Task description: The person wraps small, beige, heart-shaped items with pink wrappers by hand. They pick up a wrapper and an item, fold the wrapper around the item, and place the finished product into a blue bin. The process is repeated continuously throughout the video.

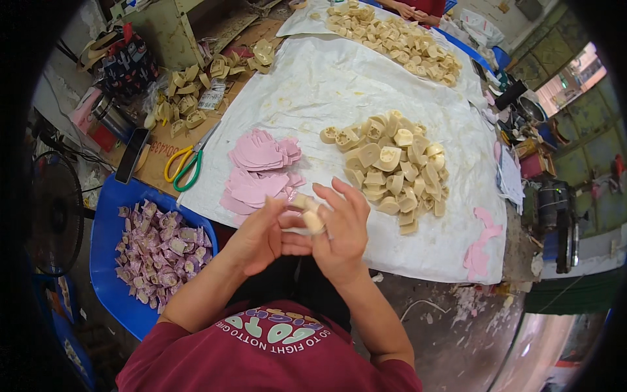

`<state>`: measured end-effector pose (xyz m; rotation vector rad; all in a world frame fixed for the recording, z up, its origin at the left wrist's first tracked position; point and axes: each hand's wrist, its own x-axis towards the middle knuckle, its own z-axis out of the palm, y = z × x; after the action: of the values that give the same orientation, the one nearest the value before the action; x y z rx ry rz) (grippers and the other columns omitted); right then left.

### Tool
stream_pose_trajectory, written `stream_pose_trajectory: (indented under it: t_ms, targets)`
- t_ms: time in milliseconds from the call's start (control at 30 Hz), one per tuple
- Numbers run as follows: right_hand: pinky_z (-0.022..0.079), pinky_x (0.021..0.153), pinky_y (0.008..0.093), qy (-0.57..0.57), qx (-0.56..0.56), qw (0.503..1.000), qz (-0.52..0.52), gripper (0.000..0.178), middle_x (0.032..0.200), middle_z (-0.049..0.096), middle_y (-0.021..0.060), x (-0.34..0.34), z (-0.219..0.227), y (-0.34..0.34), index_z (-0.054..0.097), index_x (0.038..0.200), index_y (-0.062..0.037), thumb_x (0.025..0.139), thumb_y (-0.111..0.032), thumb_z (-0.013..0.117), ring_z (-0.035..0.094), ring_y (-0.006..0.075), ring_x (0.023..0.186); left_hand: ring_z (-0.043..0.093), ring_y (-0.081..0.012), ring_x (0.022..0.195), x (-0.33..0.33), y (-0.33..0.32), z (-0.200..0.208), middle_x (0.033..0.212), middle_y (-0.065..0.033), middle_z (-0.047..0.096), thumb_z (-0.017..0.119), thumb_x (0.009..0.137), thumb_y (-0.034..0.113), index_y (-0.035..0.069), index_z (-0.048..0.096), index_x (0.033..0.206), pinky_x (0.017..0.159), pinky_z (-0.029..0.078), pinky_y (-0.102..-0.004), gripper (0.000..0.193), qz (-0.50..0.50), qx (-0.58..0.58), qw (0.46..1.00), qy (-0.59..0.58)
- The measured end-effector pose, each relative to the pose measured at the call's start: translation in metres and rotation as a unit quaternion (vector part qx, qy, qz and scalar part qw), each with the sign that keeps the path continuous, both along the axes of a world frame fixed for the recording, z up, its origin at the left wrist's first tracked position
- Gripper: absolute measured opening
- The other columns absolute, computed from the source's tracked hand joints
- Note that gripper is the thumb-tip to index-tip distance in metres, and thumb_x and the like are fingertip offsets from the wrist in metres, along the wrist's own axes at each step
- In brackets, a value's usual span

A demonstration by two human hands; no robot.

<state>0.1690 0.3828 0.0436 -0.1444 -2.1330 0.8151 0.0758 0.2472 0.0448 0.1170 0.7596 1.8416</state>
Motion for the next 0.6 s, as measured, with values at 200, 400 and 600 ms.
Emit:
stream_pose_trajectory:
  t_ms: [200,400,600]
  targets:
    - [0.039,0.1,0.0418,0.019,-0.396,0.914,0.084,0.032,0.123,0.062,0.0152,0.005,-0.001,-0.028,0.059,0.118,-0.0008,0.089,-0.013,0.062,0.05,0.0249,0.123,0.06,-0.0234,0.107,0.004,-0.001,-0.003,0.121,-0.0097,0.056,0.044,0.099,0.029,0.01,0.029,0.146,0.087,0.054,-0.0404,0.053,0.053,0.07,0.996,-0.012]
    - [0.032,0.051,0.0167,-0.068,-0.584,0.778,0.219,0.049,0.082,0.052,-0.0037,-0.002,-0.004,-0.029,0.047,0.14,-0.0073,0.092,-0.006,0.054,0.039,0.0014,0.059,0.061,-0.0173,0.094,0.012,0.004,0.002,0.118,-0.0084,0.057,0.043,0.099,0.027,0.014,0.021,0.151,0.07,0.053,-0.0324,0.059,0.105,0.053,0.993,-0.015]
    - [0.046,0.058,0.0184,-0.048,-0.53,0.824,0.193,0.043,0.111,0.06,0.005,-0.008,-0.013,-0.026,0.049,0.138,-0.0069,0.095,-0.009,0.052,0.053,0.0038,0.068,0.054,-0.0093,0.067,0.015,0.012,0.008,0.101,-0.0027,0.057,0.042,0.1,0.033,0.016,0.021,0.152,0.046,0.039,-0.0213,0.058,0.102,-0.006,0.985,0.138]
